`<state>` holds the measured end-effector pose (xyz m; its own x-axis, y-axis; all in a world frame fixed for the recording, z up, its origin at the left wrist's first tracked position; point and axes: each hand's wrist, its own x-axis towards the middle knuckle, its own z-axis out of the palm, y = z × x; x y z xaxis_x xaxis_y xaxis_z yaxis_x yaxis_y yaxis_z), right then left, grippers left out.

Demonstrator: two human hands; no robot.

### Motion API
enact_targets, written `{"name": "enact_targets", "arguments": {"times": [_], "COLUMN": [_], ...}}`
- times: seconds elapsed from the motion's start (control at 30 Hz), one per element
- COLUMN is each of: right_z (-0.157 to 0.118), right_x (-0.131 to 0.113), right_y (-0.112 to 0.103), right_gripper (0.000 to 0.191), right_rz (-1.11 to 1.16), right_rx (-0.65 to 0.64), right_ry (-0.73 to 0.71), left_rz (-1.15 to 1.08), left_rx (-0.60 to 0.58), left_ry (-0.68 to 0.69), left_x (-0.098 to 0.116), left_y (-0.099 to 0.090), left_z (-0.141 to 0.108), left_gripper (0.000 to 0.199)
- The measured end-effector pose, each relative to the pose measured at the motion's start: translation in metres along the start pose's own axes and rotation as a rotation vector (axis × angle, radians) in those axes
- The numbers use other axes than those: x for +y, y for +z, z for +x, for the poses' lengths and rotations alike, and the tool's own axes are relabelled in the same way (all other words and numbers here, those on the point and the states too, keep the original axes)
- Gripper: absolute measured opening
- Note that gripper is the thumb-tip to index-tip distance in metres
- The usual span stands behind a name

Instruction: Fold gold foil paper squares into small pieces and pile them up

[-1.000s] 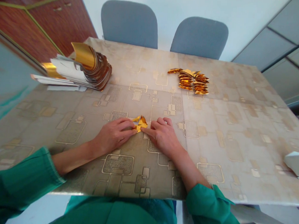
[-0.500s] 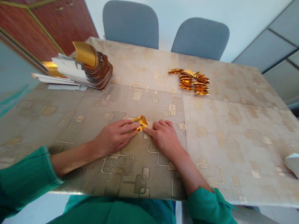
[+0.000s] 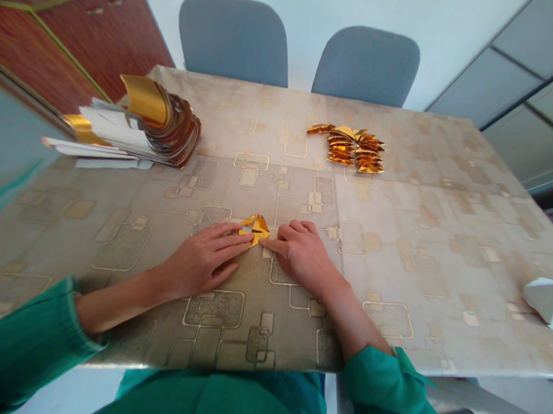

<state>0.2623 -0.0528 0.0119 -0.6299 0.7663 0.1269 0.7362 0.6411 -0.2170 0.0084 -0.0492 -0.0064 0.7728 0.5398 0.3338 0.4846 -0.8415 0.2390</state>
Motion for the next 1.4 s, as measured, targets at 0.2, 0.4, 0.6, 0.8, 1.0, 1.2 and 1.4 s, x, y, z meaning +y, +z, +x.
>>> {"name": "enact_targets", "arguments": {"times": [0.2,0.4,0.6,0.8,1.0,1.2,1.4], "right_z": [-0.003,-0.002,-0.003,0.0,0.016,0.018,0.019], "right_x": [0.006,0.006,0.006,0.016,-0.001,-0.005,-0.004], "right_y": [0.0,-0.003,-0.006,0.0,0.015,0.018,0.015], "right_gripper": [0.036,0.041,0.041,0.033,0.028,0.025,0.022], "right_rz": [0.022,0.028,0.007,0.203,0.101,-0.118,-0.158], "right_rx": [0.016,-0.024,-0.027,0.173,0.158,0.11,0.119], "right_ry": [0.016,0.014,0.031,0.052,0.089,0.031,0.046], "left_rz": [0.014,0.084,0.145,0.116,0.103,0.022,-0.01], "left_rx": [-0.063,-0.039,-0.015,0.004,0.011,0.025,-0.002], "left_ry": [-0.002,0.035,0.022,0.058,0.014,0.0,0.04], "left_x": [-0.003,-0.006,-0.001,-0.006,-0.004,-0.005,-0.011], "left_y": [0.001,0.006,0.006,0.008,0.007,0.006,0.009], "left_z": [-0.004,-0.003,0.0,0.001,0.001,0.003,0.003], "left_gripper": [0.041,0.033,0.028,0.029,0.028,0.026,0.027]}}
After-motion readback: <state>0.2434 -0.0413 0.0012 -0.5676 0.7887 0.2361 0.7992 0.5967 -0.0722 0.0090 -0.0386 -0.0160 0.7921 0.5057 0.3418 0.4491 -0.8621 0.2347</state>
